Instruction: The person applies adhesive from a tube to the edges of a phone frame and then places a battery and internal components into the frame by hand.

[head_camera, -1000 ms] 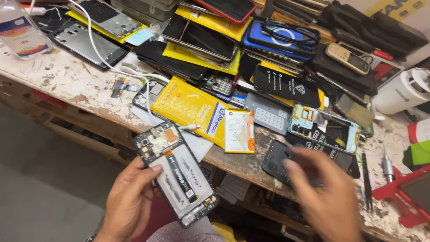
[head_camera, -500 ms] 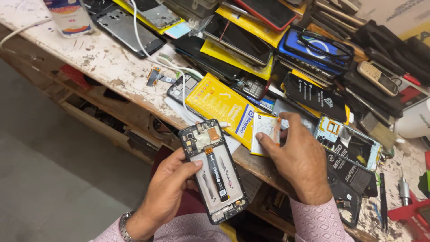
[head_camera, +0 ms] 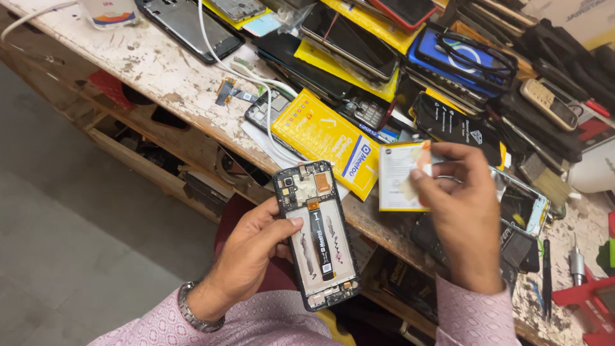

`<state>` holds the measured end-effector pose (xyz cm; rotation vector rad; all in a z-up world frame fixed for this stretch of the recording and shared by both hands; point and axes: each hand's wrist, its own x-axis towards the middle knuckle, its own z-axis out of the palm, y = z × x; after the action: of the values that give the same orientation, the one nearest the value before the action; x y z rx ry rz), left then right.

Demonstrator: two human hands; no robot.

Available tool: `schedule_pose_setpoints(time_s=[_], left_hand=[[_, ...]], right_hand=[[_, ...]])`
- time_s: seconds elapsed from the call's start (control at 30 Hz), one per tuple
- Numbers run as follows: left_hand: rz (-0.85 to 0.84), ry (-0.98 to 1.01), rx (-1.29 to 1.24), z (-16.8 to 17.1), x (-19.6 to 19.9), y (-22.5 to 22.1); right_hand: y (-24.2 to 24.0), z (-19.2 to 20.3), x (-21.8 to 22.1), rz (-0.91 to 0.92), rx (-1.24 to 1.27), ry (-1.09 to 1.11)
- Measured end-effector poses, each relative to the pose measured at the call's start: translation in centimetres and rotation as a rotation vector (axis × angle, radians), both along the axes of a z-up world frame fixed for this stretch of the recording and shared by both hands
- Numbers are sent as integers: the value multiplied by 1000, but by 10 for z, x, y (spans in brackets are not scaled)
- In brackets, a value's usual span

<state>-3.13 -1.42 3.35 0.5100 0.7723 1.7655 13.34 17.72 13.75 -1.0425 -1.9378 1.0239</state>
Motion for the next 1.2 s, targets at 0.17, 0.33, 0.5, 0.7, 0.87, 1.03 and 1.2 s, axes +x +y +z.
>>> schedule_pose_setpoints(time_s=[0.17, 0.33, 0.5, 0.7, 0.87, 1.03, 1.2], left_hand=[[-10, 51, -1, -5, 2, 4], [-45, 143, -20, -11, 7, 10], [-153, 84, 84, -9, 17, 16], [-167, 73, 94, -14, 24, 19], [-151, 109, 99, -19, 27, 20], [-158, 94, 87, -22, 28, 20], [-143, 69, 63, -21, 27, 19]], right_hand=[[-32, 1, 31, 49, -160, 110], [-65, -29, 45, 183, -339, 147], [-78, -49, 41, 188, -450, 222], [-85, -48, 34, 80, -268, 44], [-90, -41, 32, 2, -48, -203], [-87, -49, 44, 37, -3, -133], [-78, -61, 69, -1, -394, 104]])
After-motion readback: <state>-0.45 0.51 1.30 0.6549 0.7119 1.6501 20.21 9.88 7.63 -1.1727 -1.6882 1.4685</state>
